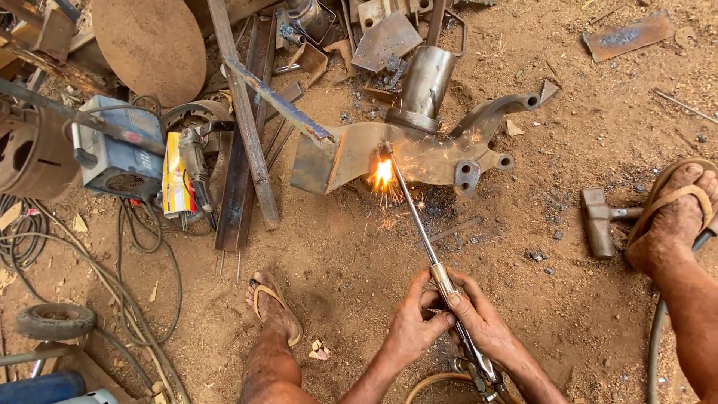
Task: The person uses a handheld cutting torch to cut a hole in a large metal part resting on the ground. The torch is held steadily as the flame melts through the metal, producing sparks and molten slag. The person maintains the torch position throughout the clip to complete the cut.
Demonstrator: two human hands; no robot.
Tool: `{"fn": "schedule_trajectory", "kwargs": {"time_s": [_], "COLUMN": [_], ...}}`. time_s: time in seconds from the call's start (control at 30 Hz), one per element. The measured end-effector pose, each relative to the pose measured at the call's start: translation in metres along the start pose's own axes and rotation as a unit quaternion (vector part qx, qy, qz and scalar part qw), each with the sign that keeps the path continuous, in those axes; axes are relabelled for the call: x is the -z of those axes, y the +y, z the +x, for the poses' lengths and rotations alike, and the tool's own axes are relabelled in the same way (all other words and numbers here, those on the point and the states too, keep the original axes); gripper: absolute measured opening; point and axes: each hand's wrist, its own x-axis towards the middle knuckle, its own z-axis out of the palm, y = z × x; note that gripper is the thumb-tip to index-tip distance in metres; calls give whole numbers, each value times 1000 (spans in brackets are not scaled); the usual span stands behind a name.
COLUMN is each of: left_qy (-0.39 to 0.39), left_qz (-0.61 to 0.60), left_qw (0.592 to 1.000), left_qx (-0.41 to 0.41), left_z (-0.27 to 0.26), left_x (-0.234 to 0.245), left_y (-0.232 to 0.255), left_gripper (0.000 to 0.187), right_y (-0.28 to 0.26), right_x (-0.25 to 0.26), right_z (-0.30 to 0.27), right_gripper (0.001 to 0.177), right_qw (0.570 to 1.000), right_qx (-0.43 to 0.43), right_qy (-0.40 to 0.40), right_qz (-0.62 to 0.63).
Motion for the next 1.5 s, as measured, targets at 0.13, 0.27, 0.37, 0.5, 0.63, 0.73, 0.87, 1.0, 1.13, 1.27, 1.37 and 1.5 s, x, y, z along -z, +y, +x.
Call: {"fn": "schedule_trajectory", "kwargs": {"time_s": [0.13,0.27,0.37,0.5,0.63,0.73,0.87,1.0,1.13,1.27,1.37,1.5], "left_qy": [-2,7,5,2,3,-2,-2,-2,-6,0,1,3], "left_qz": [-48,11,14,8,6,18,11,1,9,8,15,20], "left_qw": [999,1000,1000,1000,1000,1000,1000,1000,1000,1000,1000,1000], "left_qx": [-10,4,6,-2,-20,-13,-9,-15,-14,-8,-11,-8], "left_z": [1,2,1,-1,0,-2,0,0,0,2,2,2], "left_x": [0,1,0,-1,-1,0,1,1,0,0,1,0], "left_y": [4,1,2,1,-1,5,4,3,3,-4,-2,-3], "left_gripper": [80,87,89,83,87,85,84,84,83,85,87,90], "right_y": [1,6,2,4,3,-3,-6,-6,-1,-7,-8,-3], "right_x": [2,6,5,4,2,0,-1,0,2,0,-1,0], "right_z": [1,2,-1,-3,-3,-5,-5,-4,-2,-5,-4,-1], "right_gripper": [74,69,73,76,75,74,78,78,85,82,82,86], "right_qw": [1000,999,999,999,999,1000,1000,1000,997,999,999,998], "right_qx": [12,19,1,-4,3,-1,3,3,32,-14,-7,14], "right_qy": [-1,-4,3,14,15,18,14,14,25,16,14,20], "right_qz": [-24,-31,-32,-42,-40,-24,-21,-27,-62,-32,-32,-53]}}
